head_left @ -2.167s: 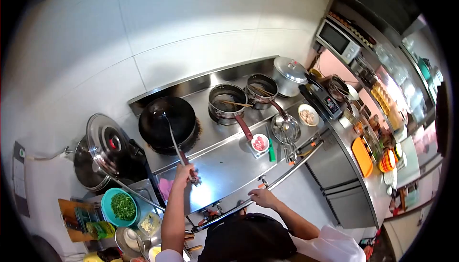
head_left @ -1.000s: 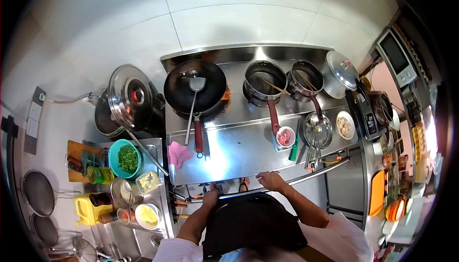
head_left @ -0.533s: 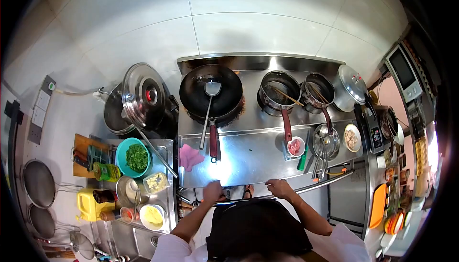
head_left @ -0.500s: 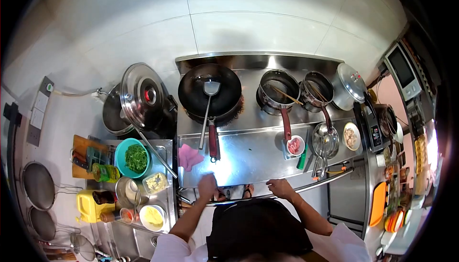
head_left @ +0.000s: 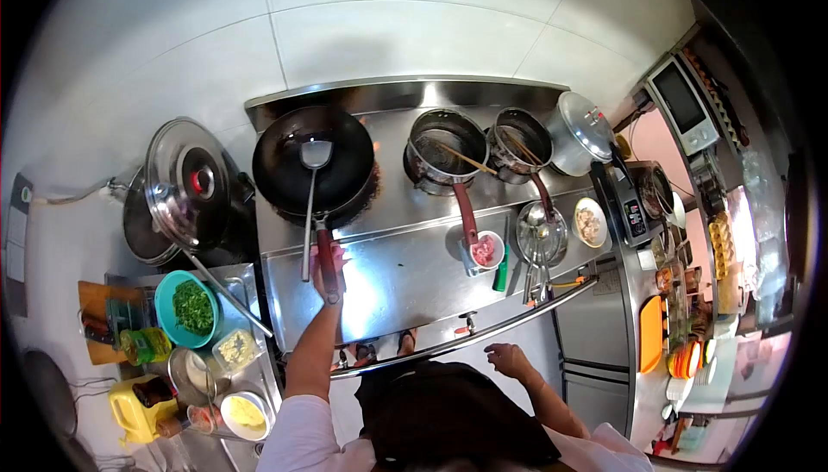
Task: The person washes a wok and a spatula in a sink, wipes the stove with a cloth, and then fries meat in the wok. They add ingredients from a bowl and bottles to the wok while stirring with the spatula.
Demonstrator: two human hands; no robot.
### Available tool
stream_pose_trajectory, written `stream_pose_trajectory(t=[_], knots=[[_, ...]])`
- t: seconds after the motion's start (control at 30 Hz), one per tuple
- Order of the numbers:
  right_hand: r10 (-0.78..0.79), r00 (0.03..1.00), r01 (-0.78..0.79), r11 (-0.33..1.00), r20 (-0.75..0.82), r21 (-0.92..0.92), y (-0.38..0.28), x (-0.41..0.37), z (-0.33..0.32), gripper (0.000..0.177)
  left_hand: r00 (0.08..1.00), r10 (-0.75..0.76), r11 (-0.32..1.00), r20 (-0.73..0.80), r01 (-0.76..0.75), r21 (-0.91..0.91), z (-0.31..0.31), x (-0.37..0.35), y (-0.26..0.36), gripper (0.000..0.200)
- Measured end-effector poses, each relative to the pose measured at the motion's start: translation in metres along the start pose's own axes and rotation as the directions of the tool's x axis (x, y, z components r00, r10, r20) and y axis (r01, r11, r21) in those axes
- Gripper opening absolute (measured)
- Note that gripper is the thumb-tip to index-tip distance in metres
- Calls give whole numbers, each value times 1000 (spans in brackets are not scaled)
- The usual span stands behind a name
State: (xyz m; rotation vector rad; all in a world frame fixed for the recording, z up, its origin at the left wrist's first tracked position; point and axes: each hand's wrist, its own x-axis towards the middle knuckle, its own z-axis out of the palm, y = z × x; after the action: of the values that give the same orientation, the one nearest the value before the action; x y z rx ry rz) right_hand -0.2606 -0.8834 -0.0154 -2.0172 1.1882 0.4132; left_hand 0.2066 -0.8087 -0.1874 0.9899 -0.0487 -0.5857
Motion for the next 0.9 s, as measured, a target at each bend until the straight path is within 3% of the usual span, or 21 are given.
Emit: stream_pose_trajectory(t=[0.03, 0.07, 0.1, 0.13, 0.17, 0.2, 0.23, 0.3, 0.37, 0.4, 0.43, 0.47, 0.53, 0.6, 0.63, 0.67, 0.7, 0.77, 0.83, 0.9], knots=[[33, 999, -33, 999, -1, 34, 2, -4, 0, 27, 998, 13, 1000, 62, -11, -18, 43, -10, 0, 21], [25, 1000, -25, 999, -10, 23, 2, -8, -2, 27, 952, 253, 840, 170, -304, 450, 51, -11, -16, 21], [42, 999, -42, 999, -12, 21, -1, -12, -5, 27, 841, 391, 403, 374, -522, 752, 54, -12, -38, 21], [68, 998, -68, 996, -2, 66, -5, -15, -11, 27, 862, 344, 405, 373, -494, 769, 57, -12, -55, 20], [86, 996, -88, 990, 15, 109, -5, -18, -15, 27, 942, 87, 723, 325, -284, 630, 57, -10, -81, 21], [44, 999, -41, 994, -20, 105, -1, -18, -14, 28, 919, -48, 618, 390, -280, 735, 79, -20, -67, 21], [40, 999, -38, 994, -13, 107, 4, -14, -14, 28, 858, -127, 593, 498, -336, 732, 91, -23, -73, 20], [-128, 992, 126, 984, -5, -127, 21, -8, -8, 28, 765, -238, 549, 598, -402, 733, 110, -46, -71, 19], [-188, 982, 187, 971, 7, -147, 22, 6, -14, 28, 666, -370, 581, 648, -379, 720, 97, -62, -87, 21], [-100, 994, 102, 994, 33, -41, 14, 9, -20, 28, 681, -367, 568, 633, -375, 732, 89, -70, -73, 21], [-14, 997, 9, 998, 75, 64, 8, 11, -20, 28, 591, -280, 488, 757, -591, 642, 81, -83, -48, 22], [-27, 997, 22, 997, 68, 77, 12, 19, -17, 29, 459, -217, 376, 861, -775, 508, 71, -90, -30, 24], [-148, 988, 148, 989, 53, -6, 20, 30, -8, 30, 547, -280, 439, 789, -658, 612, -8, -75, -45, 26], [-201, 978, 201, 980, 53, -4, 19, 38, -6, 30, 687, -296, 58, 663, -680, 731, -5, -92, 48, 30], [-202, 976, 202, 979, 78, 5, 17, 40, -4, 31, 814, -406, 368, 415, -270, 890, -6, -99, 83, 36], [-207, 973, 206, 978, 100, 13, 15, 45, -6, 31, 885, -301, 52, 354, -355, 933, -10, -106, 101, 34], [-211, 972, 210, 978, 105, 15, 14, 47, -8, 31, 861, -50, -90, 506, -509, 856, -49, -107, 85, 33], [-274, 957, 272, 962, 95, 29, 11, 53, -10, 31, 921, -90, 92, 379, -371, 924, -81, -125, 60, 38], [-211, 973, 205, 976, 92, 68, 3, 53, -16, 25, 892, -19, 247, 452, -434, 867, -68, -153, 26, 37], [-204, 974, 199, 978, 97, 60, 6, 55, -17, 24, 857, -120, 184, 501, -477, 859, -40, -178, -22, 36]])
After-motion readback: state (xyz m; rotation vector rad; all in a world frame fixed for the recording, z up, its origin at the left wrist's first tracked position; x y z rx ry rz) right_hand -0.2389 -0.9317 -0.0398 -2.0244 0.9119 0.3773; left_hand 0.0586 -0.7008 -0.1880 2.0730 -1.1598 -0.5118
